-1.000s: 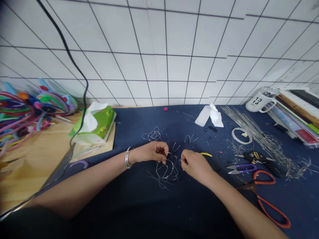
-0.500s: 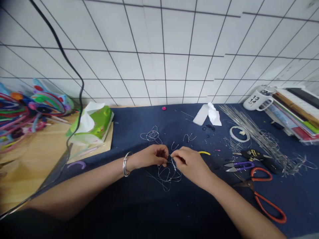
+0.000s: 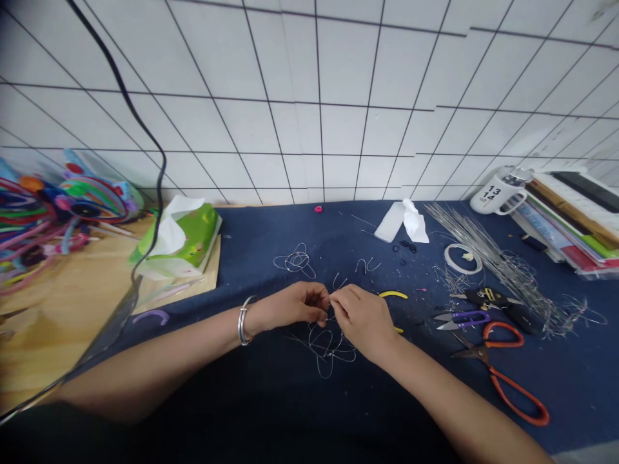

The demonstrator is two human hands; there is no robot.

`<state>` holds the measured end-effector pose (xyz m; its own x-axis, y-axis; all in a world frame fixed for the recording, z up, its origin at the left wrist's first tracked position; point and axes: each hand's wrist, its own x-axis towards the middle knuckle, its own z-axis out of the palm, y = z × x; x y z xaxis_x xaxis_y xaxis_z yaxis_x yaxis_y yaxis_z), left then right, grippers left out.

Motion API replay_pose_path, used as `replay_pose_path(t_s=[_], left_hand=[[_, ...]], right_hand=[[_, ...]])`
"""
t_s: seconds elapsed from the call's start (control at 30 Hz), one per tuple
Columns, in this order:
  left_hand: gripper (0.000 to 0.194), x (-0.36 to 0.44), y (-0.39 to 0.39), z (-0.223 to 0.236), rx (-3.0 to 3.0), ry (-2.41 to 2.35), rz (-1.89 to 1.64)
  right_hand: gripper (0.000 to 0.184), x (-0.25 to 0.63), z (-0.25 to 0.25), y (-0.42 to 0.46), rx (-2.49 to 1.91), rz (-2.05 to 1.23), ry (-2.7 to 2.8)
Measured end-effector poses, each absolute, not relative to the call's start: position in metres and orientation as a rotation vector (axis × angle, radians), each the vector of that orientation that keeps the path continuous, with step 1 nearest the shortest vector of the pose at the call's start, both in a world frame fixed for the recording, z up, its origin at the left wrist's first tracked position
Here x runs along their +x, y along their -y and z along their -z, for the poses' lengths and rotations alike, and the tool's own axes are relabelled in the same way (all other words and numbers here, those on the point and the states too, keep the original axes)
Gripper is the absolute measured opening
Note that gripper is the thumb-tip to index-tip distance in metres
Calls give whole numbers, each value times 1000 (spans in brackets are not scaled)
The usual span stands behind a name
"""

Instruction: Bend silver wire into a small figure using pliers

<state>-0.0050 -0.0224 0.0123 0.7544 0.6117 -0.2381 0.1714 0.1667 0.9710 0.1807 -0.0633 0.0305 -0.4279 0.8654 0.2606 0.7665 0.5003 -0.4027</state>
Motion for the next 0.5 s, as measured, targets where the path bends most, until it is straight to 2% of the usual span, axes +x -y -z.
replay_pose_path(t_s=[0.23, 0.5], left_hand=[[12, -6, 21, -13, 1370, -686, -314], [14, -5, 20, -13, 1372, -704, -293]], right_hand=[[19, 182, -26, 65, -1250, -262, 2376], [18, 183, -26, 65, -1206, -383, 2322]])
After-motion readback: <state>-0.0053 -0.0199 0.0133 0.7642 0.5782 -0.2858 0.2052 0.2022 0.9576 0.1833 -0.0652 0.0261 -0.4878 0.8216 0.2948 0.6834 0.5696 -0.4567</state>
